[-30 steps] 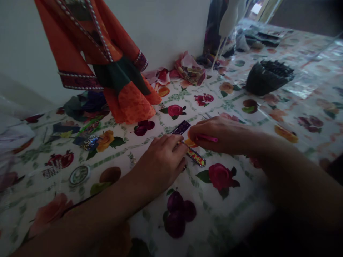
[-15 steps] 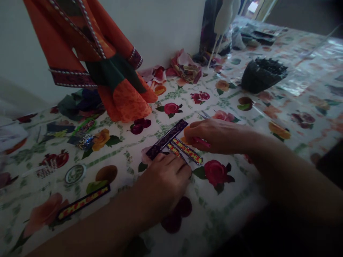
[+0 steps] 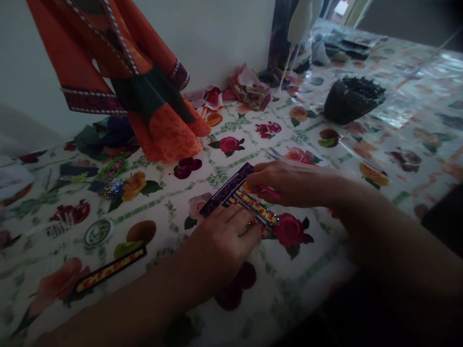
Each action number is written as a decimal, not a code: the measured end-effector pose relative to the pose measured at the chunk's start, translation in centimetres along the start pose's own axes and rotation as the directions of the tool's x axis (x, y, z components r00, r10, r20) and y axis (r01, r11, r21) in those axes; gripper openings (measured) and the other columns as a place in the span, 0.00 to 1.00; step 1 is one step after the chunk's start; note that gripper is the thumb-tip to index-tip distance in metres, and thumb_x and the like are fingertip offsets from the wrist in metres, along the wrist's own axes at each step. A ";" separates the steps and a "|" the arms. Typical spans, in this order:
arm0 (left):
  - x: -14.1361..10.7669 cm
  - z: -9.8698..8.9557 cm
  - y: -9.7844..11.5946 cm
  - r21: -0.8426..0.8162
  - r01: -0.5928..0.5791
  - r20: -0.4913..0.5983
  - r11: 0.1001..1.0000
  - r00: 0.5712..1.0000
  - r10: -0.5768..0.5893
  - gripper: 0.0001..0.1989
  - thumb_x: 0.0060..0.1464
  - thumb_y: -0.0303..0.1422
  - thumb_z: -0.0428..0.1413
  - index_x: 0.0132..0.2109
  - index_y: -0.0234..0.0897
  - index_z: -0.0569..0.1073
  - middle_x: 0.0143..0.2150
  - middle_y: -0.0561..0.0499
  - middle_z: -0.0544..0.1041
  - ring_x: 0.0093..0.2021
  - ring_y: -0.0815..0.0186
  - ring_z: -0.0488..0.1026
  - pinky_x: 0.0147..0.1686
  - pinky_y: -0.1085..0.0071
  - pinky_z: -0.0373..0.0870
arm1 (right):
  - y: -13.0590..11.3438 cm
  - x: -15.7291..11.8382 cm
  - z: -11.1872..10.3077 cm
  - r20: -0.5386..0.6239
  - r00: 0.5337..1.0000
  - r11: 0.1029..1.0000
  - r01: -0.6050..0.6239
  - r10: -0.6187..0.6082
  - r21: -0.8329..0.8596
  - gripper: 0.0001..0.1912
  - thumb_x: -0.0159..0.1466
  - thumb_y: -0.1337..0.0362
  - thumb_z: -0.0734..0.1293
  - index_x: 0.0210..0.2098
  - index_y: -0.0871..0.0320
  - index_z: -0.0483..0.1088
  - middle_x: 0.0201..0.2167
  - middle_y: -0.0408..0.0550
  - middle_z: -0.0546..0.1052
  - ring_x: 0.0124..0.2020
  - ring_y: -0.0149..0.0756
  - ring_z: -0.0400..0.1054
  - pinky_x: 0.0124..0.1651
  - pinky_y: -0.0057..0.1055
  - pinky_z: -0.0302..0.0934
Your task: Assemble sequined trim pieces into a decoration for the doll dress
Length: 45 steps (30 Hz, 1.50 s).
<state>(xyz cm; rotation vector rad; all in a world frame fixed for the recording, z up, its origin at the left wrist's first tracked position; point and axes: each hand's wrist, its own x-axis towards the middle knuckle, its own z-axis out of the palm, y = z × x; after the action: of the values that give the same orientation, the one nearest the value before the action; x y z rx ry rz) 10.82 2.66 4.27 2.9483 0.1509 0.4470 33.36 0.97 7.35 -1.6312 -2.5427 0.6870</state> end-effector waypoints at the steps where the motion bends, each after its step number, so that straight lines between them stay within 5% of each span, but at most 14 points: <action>1: 0.0 0.1 0.0 -0.005 -0.006 0.007 1.000 1.000 0.006 0.10 0.64 0.22 0.49 0.44 0.31 0.76 0.42 0.41 0.79 0.43 0.52 0.76 0.40 0.53 0.76 | 0.0 0.0 0.0 0.005 1.000 1.000 0.007 -0.007 0.001 0.09 0.64 0.75 0.62 0.38 0.59 0.72 0.36 0.49 0.74 0.32 0.33 0.66 0.34 0.30 0.54; 6: 0.0 0.3 -0.1 -0.013 -0.028 0.075 1.000 0.997 0.029 0.10 0.63 0.23 0.50 0.47 0.31 0.75 0.39 0.44 0.79 0.41 0.53 0.77 0.39 0.53 0.76 | 0.1 0.0 0.0 0.008 1.000 1.000 0.025 -0.025 -0.001 0.09 0.64 0.75 0.62 0.39 0.59 0.72 0.36 0.49 0.73 0.33 0.34 0.66 0.35 0.31 0.55; 11: 0.3 0.3 -0.5 0.053 0.006 -0.003 0.999 1.000 -0.006 0.09 0.62 0.24 0.53 0.45 0.32 0.76 0.39 0.45 0.80 0.40 0.52 0.77 0.38 0.53 0.75 | -0.1 -0.1 -0.1 -0.017 1.000 1.000 0.013 -0.013 -0.010 0.09 0.63 0.77 0.61 0.34 0.59 0.70 0.33 0.47 0.72 0.29 0.31 0.63 0.32 0.30 0.52; 17: 0.6 1.6 -1.7 0.149 0.104 0.042 0.983 0.993 -0.111 0.17 0.68 0.30 0.48 0.59 0.26 0.72 0.59 0.39 0.76 0.58 0.48 0.72 0.52 0.50 0.72 | -0.1 -0.2 -0.3 -0.164 0.984 0.997 0.056 -0.064 -0.051 0.06 0.68 0.69 0.62 0.34 0.59 0.67 0.33 0.46 0.69 0.29 0.30 0.61 0.32 0.30 0.50; 23: 0.4 2.0 -2.0 0.176 0.135 0.122 0.975 0.980 -0.158 0.21 0.70 0.37 0.47 0.62 0.28 0.70 0.63 0.40 0.73 0.62 0.48 0.69 0.58 0.48 0.67 | -2.1 -1.7 -1.7 -0.282 0.951 0.990 0.103 -0.127 -0.097 0.05 0.70 0.68 0.60 0.38 0.59 0.68 0.36 0.47 0.68 0.30 0.31 0.61 0.32 0.30 0.51; 28: 0.2 2.2 -1.9 0.155 0.140 0.091 0.978 0.984 -0.155 0.22 0.70 0.38 0.47 0.62 0.29 0.69 0.63 0.39 0.73 0.62 0.48 0.69 0.58 0.48 0.66 | -3.1 -3.2 -2.5 -0.248 0.964 0.991 0.061 -0.090 -0.123 0.08 0.72 0.65 0.59 0.37 0.58 0.68 0.35 0.47 0.68 0.29 0.31 0.61 0.32 0.31 0.51; 36: -0.2 2.7 -1.7 0.178 0.111 0.015 0.978 0.993 -0.116 0.19 0.70 0.36 0.47 0.63 0.34 0.69 0.62 0.31 0.72 0.61 0.42 0.70 0.56 0.46 0.68 | -0.4 -3.3 2.1 -0.119 0.993 0.999 -0.015 0.019 0.031 0.04 0.71 0.68 0.61 0.43 0.57 0.67 0.39 0.47 0.71 0.35 0.33 0.66 0.36 0.30 0.55; 45: -0.4 2.8 -1.6 0.217 0.091 0.047 0.972 0.994 -0.104 0.16 0.68 0.35 0.50 0.59 0.35 0.70 0.62 0.29 0.72 0.64 0.41 0.68 0.58 0.45 0.67 | -0.3 -2.9 2.4 -0.088 0.996 0.998 0.005 0.001 0.070 0.04 0.71 0.67 0.62 0.41 0.59 0.68 0.38 0.47 0.70 0.34 0.31 0.64 0.34 0.29 0.55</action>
<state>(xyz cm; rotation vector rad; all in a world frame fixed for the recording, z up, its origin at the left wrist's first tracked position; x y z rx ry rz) 11.15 3.75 1.23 3.1421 0.3565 0.3507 33.75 -2.47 5.88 -1.5992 -2.4306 0.6799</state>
